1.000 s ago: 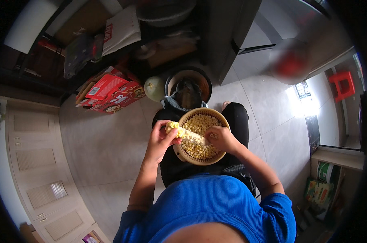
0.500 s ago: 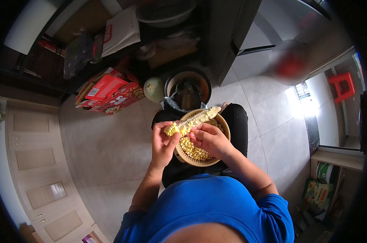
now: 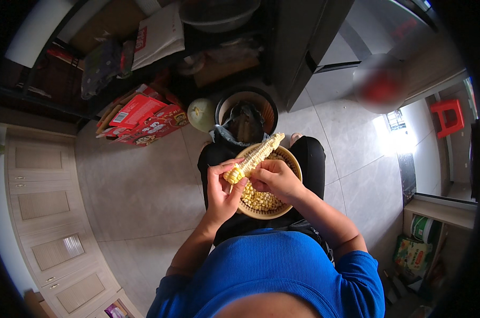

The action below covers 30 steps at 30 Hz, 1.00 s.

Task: The person sits on the floor and removes corn kernels from a cob by hand, placing the kernels into a bowl. The person holds the cob in one hand and uses the other to strip the kernels off, rotating the cob as needed.

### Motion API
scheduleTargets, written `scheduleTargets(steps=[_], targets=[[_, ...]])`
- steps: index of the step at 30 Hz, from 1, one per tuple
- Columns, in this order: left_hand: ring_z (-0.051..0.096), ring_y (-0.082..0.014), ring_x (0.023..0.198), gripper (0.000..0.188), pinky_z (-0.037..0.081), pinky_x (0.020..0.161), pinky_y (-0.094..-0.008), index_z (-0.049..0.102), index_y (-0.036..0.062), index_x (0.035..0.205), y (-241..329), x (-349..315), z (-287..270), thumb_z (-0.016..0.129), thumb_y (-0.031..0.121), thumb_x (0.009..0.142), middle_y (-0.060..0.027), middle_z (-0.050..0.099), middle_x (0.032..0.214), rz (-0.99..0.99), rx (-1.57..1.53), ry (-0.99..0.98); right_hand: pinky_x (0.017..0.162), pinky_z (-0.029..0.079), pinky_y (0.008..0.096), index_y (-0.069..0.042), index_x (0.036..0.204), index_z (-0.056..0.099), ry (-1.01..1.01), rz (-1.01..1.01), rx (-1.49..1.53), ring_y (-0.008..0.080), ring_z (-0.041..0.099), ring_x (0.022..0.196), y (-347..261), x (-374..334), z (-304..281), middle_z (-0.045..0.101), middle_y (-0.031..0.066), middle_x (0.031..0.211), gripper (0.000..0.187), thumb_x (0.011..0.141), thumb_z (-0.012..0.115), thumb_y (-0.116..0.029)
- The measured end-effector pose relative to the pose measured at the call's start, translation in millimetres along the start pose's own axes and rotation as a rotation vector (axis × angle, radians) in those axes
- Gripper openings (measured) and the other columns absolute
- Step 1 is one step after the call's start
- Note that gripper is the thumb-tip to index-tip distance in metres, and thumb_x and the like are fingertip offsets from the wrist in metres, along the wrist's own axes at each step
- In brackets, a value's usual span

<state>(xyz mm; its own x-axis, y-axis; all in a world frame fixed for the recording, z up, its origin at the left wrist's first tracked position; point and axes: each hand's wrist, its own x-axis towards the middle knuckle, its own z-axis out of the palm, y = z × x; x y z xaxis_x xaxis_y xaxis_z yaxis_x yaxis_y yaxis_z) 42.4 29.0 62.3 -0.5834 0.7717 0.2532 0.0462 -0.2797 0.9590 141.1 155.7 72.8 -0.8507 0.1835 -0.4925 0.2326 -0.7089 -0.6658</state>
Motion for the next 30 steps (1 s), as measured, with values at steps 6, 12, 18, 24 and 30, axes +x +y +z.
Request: scheduleTargets(steps=[6,12,18,24,30], targets=[[0.048,-0.023,0.107,0.035,0.04,0.092,-0.0338,0.032,0.002,0.111,-4,4,0,0.054,0.001,0.085,-0.0214,0.044,0.117,-0.049,-0.083,0.064,0.055,0.039,0.0194,0.002,0.086,0.052,-0.014,-0.012,0.033,0.0076,0.044,0.059,-2,9,0,0.048,0.0008,0.07,0.013,0.087,0.052,-0.011],[0.048,-0.0217,0.106,0.036,0.039,0.092,-0.0328,0.03,0.0025,0.113,-8,3,4,0.053,0.0,0.085,-0.0191,0.045,0.115,-0.083,-0.08,0.159,0.051,0.036,0.0188,0.001,0.087,0.052,-0.017,0.0,0.051,0.0062,0.04,0.056,-7,14,-1,0.046,-0.0003,0.069,0.011,0.086,0.052,-0.009],[0.048,-0.0184,0.104,0.035,0.04,0.089,-0.0293,0.03,0.0026,0.114,-9,3,5,0.051,0.001,0.086,-0.0172,0.045,0.115,-0.252,-0.242,0.233,0.051,0.035,0.0183,0.001,0.086,0.051,0.005,-0.011,0.07,0.0058,0.039,0.055,-5,17,-3,0.047,0.0003,0.07,0.01,0.086,0.052,-0.009],[0.049,-0.0178,0.103,0.034,0.041,0.089,-0.0294,0.03,0.0021,0.114,-8,9,3,0.051,0.001,0.087,-0.0173,0.045,0.114,-0.203,-0.16,0.193,0.051,0.035,0.0182,0.003,0.089,0.053,0.056,0.022,0.097,0.0063,0.042,0.057,-12,16,3,0.05,0.0021,0.072,0.013,0.087,0.051,-0.01],[0.049,-0.0174,0.103,0.034,0.041,0.089,-0.0292,0.03,0.0017,0.114,-10,13,0,0.051,0.002,0.087,-0.0174,0.045,0.114,-0.079,-0.081,0.108,0.051,0.036,0.0176,0.003,0.086,0.055,0.04,-0.05,-0.245,0.0061,0.046,0.057,-23,12,0,0.052,0.0009,0.068,0.017,0.088,0.052,-0.013]])
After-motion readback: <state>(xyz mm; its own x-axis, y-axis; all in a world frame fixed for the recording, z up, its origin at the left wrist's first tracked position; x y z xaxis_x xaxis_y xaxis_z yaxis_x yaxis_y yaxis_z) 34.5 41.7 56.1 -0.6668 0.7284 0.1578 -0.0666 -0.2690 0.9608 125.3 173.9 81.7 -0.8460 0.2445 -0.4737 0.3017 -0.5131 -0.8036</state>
